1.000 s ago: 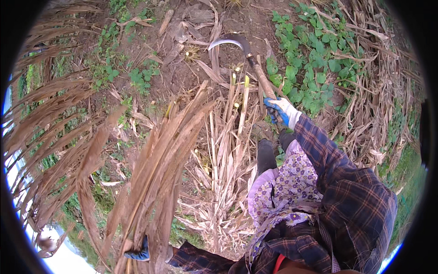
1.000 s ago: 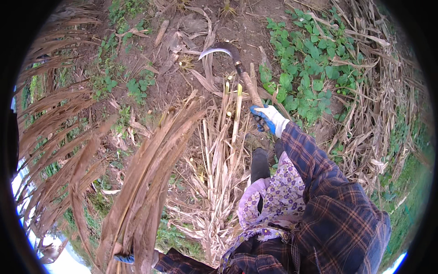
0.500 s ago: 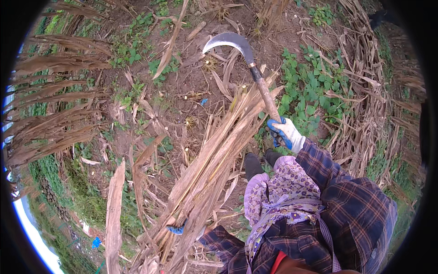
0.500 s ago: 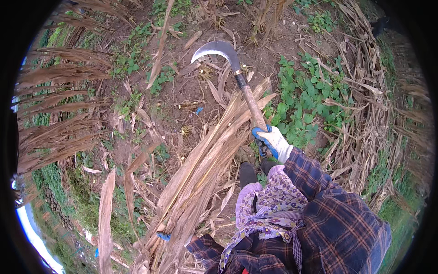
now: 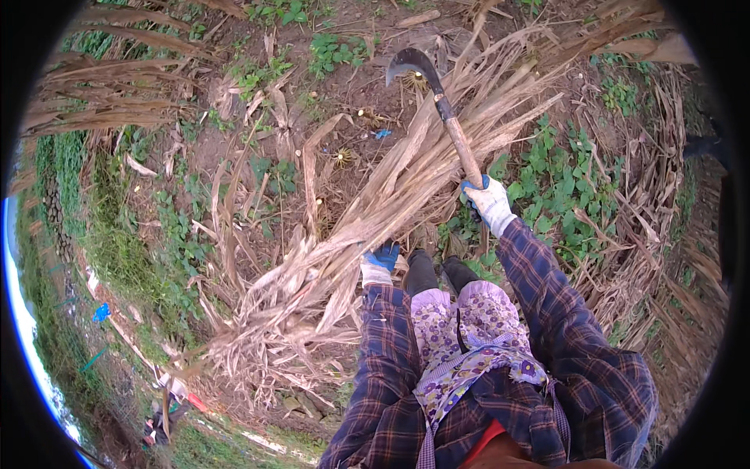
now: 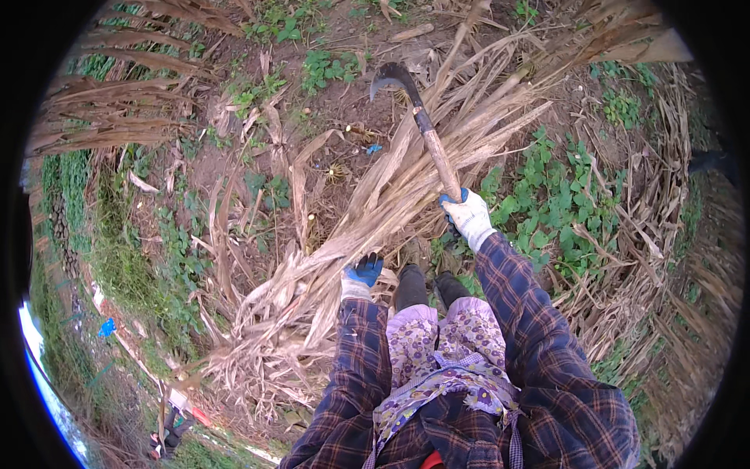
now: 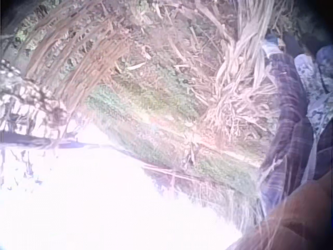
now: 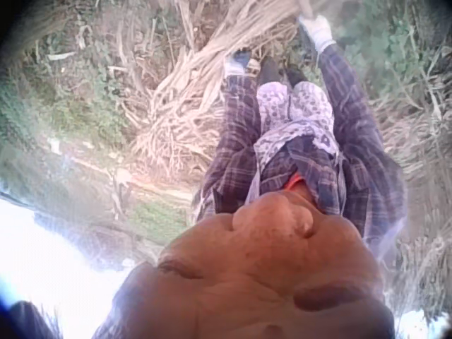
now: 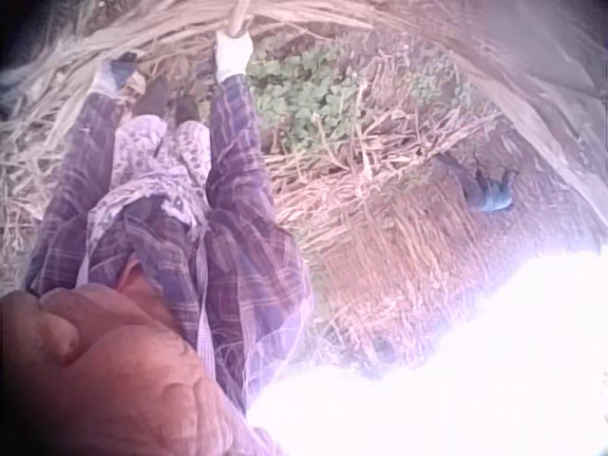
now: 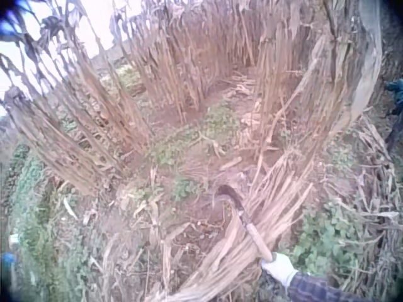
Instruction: The person uses a hoe to cut and pull weeds from a muddy garden area, then gathers and moves dry palm fronds to clear the ground. The person repeatedly strikes the soil and vegetation with the hoe, pulls up plants by hand, and shifts debris aside.
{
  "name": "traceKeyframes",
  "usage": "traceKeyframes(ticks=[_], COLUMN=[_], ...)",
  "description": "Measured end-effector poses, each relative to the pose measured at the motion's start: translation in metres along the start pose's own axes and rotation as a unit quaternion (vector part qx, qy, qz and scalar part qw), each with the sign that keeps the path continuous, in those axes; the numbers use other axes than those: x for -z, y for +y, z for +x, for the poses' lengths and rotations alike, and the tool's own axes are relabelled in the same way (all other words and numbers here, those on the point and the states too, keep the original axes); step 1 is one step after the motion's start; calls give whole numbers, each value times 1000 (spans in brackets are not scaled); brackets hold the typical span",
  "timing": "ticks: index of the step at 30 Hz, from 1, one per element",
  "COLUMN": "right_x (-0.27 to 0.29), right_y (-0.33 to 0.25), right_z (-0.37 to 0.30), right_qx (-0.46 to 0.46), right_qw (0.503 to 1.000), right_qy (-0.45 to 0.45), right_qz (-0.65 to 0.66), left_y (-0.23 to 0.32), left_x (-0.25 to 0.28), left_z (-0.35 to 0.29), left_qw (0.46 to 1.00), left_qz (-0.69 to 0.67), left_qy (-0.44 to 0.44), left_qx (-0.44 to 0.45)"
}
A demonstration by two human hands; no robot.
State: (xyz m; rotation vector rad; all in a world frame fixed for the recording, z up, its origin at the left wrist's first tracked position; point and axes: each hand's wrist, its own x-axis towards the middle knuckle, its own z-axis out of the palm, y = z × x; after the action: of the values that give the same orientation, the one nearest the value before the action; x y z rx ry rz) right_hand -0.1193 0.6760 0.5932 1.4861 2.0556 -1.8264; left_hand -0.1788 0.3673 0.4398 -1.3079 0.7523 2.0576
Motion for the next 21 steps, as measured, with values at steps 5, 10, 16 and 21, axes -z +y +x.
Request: traceKeyframes(ticks=[5, 10, 16, 21], right_x=[-20, 3, 16, -6], right_y=[30, 77, 86, 65], right_z=[1, -5, -47, -66], right_qx=[-15, -52, -157, -97], right_qw=[997, 991, 981, 952], right_qy=[14, -11, -8, -22], right_qz=[-73, -125, -115, -289], left_y=[18, 35, 16, -13], left_x=[34, 70, 132, 176], left_z=[-49, -105, -145, -182], left_qw=[989, 961, 950, 919], left_qz=[146, 271, 309, 387], left_qy=[-5, 10, 45, 71], left_qx=[-1, -53, 5, 31])
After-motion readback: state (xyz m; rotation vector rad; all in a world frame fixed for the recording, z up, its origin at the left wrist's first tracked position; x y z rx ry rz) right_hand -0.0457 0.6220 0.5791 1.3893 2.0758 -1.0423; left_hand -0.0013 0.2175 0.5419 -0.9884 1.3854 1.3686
